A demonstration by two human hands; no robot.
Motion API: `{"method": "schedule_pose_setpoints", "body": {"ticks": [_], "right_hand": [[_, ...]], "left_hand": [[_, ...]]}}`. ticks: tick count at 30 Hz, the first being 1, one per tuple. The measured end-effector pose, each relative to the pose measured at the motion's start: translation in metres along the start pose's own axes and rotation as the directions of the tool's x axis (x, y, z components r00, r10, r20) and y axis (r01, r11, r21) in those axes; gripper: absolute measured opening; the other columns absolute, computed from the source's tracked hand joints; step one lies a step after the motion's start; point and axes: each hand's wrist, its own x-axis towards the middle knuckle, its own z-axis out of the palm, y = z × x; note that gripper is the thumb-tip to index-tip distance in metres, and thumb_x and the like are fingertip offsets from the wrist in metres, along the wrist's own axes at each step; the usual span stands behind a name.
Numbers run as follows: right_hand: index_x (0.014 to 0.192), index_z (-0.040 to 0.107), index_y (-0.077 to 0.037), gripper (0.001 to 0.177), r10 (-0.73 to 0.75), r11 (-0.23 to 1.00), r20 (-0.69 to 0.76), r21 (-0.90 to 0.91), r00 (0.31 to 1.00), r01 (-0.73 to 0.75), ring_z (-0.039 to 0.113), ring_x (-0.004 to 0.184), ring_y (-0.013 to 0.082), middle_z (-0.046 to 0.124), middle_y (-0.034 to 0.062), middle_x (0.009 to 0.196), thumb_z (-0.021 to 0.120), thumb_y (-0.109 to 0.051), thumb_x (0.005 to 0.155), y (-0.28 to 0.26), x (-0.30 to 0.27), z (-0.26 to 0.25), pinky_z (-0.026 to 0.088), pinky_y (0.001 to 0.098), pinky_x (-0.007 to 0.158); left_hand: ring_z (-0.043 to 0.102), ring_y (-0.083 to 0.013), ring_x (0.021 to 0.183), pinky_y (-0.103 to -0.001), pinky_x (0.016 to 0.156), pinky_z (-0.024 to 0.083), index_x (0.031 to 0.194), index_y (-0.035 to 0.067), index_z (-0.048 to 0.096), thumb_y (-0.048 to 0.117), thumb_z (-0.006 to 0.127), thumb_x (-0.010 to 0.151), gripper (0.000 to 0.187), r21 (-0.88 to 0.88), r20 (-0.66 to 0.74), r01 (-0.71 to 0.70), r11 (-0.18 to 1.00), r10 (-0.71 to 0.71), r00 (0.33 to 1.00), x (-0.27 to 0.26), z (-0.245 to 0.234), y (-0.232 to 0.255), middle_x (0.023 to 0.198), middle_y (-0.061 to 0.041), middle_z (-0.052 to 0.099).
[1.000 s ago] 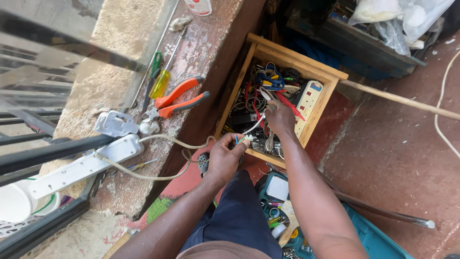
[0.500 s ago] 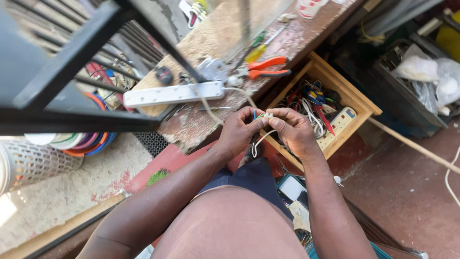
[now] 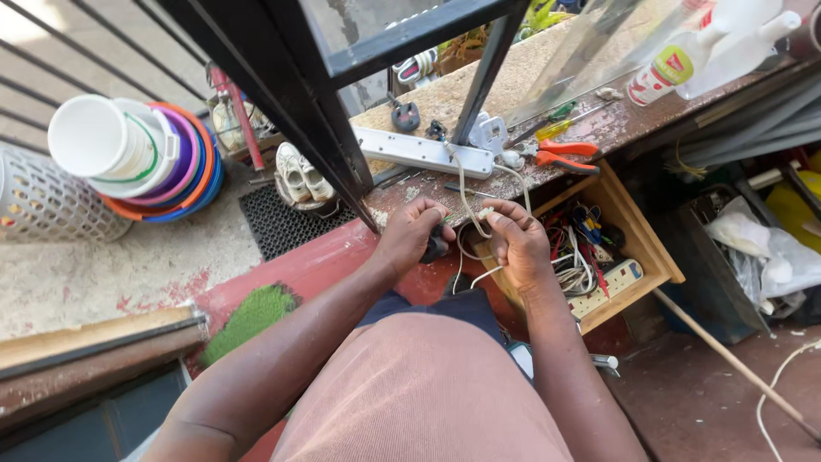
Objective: The person strips insulation from wires, checks electrical terminals in a wooden box with a voltage tester, and applies electrical tape to wire connections while working at floor level.
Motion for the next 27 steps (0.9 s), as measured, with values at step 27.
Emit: {"method": "schedule_pose_setpoints", "body": {"ticks": [27], "right_hand": [[0.119,0.070,-0.003,0.025,0.112,0.993,0.092,0.036,0.989,-0.116,0.045,0.045,0.0004,0.074,0.0016,0.088,0.070,-0.011,0.096,-0.004,0.037,0.027,0.036,0.0164,0.038]], "left_hand": [[0.064,-0.0108,0.073,-0.024,0.069,0.053,0.100,0.004,0.059,0.009,0.066,0.094,0.010,-0.033,-0.068,-0.089,0.996,0.086,0.994,0.010,-0.007,0.015,0.080,-0.005,0.068]]}}
